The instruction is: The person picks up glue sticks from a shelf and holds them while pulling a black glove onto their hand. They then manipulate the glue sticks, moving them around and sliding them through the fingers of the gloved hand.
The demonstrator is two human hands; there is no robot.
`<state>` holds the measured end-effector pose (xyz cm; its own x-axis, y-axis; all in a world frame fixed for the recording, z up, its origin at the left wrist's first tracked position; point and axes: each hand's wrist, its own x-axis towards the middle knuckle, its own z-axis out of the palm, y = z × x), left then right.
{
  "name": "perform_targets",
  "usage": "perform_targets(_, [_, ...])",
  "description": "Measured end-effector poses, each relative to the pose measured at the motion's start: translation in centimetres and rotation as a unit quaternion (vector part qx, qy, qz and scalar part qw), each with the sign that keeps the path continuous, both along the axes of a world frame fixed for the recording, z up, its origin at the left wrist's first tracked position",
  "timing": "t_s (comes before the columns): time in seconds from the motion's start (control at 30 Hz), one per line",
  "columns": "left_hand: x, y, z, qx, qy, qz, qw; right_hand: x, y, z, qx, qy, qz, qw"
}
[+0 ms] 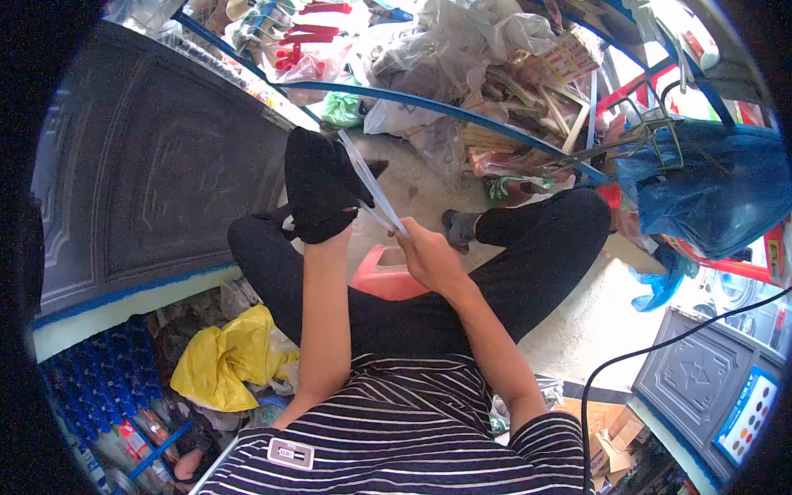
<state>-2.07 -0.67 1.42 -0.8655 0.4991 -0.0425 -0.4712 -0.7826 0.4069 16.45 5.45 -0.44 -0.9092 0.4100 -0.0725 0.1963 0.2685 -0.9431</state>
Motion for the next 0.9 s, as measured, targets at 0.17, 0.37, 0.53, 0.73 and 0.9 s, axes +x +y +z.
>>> perform_targets(0.17, [1.3,-0.5,0.6,-0.593,0.655,0.246,0.399,-0.2,-0.6,-1.4,-0.010,0.032,-0.016,0.999])
perform_targets(0.37, [2.7,1.4,-0.3,-0.566,0.589,0.150,0.556,-0.1,-0.5,-1.1,-0.056,0.035,-0.041,0.997])
perform_targets(0.53, [-0.1,-0.7,-2.8,-0.439,0.488,0.049,0.753,-0.5,-0.2,-1.0,-0.053,0.050,-0.069,0.995])
perform_targets(0.73, [-1.1,-1.7,2.5,-0.508,0.661,0.119,0.539,-0.7,0.5,-1.1,-0.071,0.013,-0.092,0.993])
perform_targets(0.9, [-0.3,-1.6,3.4,-0.487,0.639,0.150,0.577,-0.9,0.3,-1.2,-0.107,0.041,-0.104,0.988])
